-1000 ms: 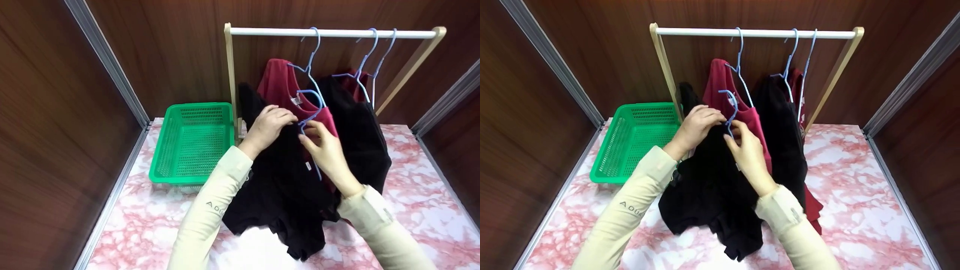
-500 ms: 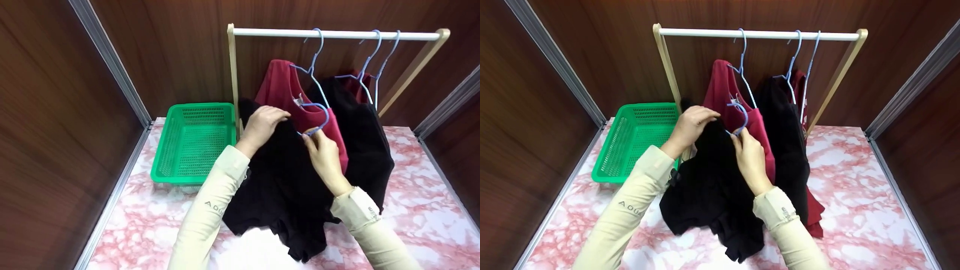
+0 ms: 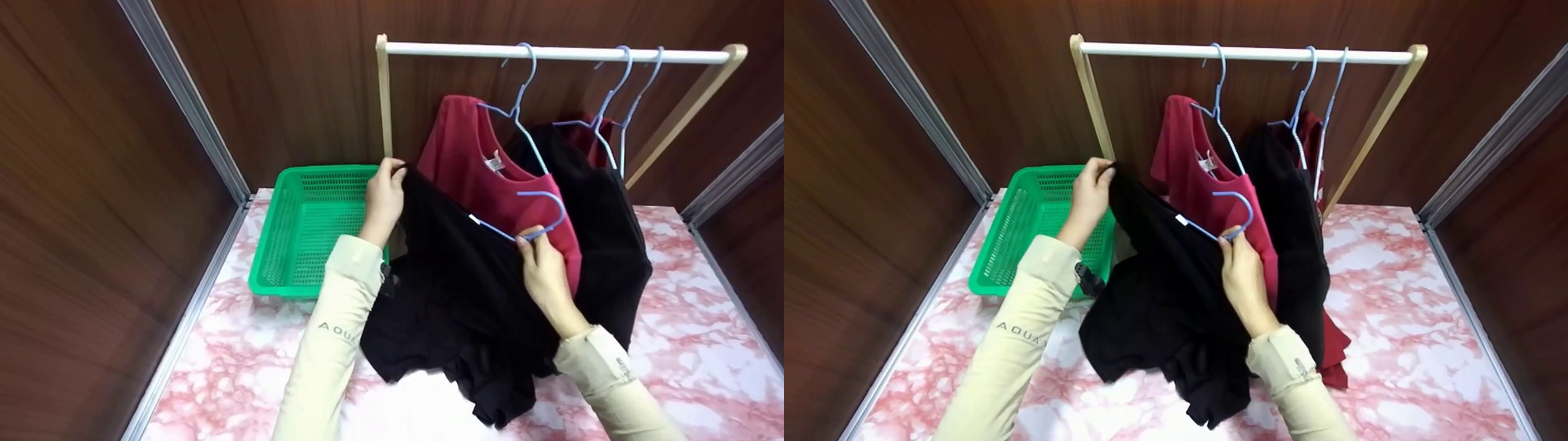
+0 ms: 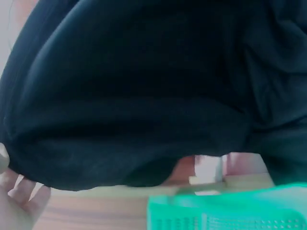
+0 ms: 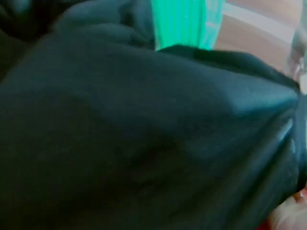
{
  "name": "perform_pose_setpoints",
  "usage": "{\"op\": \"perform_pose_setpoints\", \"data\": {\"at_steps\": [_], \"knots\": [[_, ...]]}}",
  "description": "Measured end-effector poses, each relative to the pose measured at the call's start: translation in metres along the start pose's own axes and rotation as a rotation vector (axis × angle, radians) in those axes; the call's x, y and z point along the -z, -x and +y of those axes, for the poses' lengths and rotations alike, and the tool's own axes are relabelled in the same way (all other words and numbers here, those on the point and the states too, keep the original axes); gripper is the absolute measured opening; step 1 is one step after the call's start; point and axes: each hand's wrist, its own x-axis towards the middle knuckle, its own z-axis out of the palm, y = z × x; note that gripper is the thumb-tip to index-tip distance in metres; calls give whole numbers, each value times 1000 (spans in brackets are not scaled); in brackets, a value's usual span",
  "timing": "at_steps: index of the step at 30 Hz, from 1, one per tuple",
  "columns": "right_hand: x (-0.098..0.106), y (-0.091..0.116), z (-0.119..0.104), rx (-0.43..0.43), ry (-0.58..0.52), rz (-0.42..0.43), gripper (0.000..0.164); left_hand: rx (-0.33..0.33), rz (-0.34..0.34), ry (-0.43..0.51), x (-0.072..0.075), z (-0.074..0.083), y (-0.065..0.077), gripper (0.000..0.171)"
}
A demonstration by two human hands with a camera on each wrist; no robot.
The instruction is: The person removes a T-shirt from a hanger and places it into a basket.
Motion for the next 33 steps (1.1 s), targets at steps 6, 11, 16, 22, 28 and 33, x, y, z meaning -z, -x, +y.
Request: {"op": "perform_pose_setpoints", "data": {"at_steps": [6, 11, 16, 22, 28, 33], "knots": [[3, 6, 5, -10, -71, 26, 14, 135, -73, 25, 7, -13, -2, 25], [7, 7, 5, -39, -146, 72, 11, 186, -98, 35, 9, -18, -2, 27], [6, 9, 4, -60, -216, 81, 11, 260, -130, 54, 10, -26, 0, 29], [5, 11, 2, -12, -302, 76, 9, 104, -116, -200, 12, -34, 5, 26], [7, 13, 3, 123, -258, 41, 6, -83, -32, -370, 14, -40, 12, 23], [4, 14, 4, 218, -210, 47, 6, 42, -90, -117, 14, -37, 13, 25]]}}
